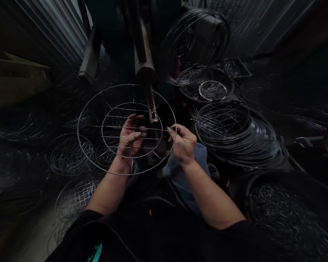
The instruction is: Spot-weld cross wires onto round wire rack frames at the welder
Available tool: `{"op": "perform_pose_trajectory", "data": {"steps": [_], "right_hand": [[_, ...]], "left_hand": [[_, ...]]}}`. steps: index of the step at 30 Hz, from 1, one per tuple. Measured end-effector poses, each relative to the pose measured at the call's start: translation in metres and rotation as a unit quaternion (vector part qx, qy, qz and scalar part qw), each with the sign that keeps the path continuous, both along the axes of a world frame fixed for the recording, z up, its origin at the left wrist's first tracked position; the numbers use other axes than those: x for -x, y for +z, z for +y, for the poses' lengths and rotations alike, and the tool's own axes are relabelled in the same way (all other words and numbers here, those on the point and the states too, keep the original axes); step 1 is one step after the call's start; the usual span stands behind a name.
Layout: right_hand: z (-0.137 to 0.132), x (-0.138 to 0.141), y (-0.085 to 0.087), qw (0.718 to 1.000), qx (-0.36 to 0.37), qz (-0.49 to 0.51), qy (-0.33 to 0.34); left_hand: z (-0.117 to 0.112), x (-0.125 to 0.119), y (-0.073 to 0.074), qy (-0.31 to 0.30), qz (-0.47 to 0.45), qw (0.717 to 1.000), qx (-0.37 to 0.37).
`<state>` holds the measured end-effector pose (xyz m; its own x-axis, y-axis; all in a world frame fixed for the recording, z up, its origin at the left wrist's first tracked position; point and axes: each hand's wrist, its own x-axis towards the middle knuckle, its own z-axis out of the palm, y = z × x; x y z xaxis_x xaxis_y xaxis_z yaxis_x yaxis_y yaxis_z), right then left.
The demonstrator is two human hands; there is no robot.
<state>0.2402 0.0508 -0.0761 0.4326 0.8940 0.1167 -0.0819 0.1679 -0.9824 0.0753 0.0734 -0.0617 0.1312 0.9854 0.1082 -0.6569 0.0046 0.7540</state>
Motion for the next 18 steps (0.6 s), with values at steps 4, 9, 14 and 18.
{"op": "perform_pose_trajectory", "data": {"steps": [4, 9, 14, 18], "right_hand": [[-0.006, -0.004, 0.004, 1.000, 0.005, -0.018, -0.006], [-0.040, -0.019, 0.010, 0.996, 0.062, -0.067, -0.016], [-0.082, -0.039, -0.001, 0.978, 0.156, -0.132, -0.051], [-0.098, -0.044, -0.009, 0.961, 0.210, -0.181, -0.007]], "left_hand": [[-0.002, -0.002, 0.002, -0.004, 0.003, 1.000, 0.011], [-0.025, -0.007, 0.000, -0.037, 0.005, 0.998, 0.041], [-0.055, -0.013, -0.008, -0.062, -0.078, 0.984, 0.151], [-0.066, -0.006, -0.012, -0.070, -0.102, 0.978, 0.169]]}}
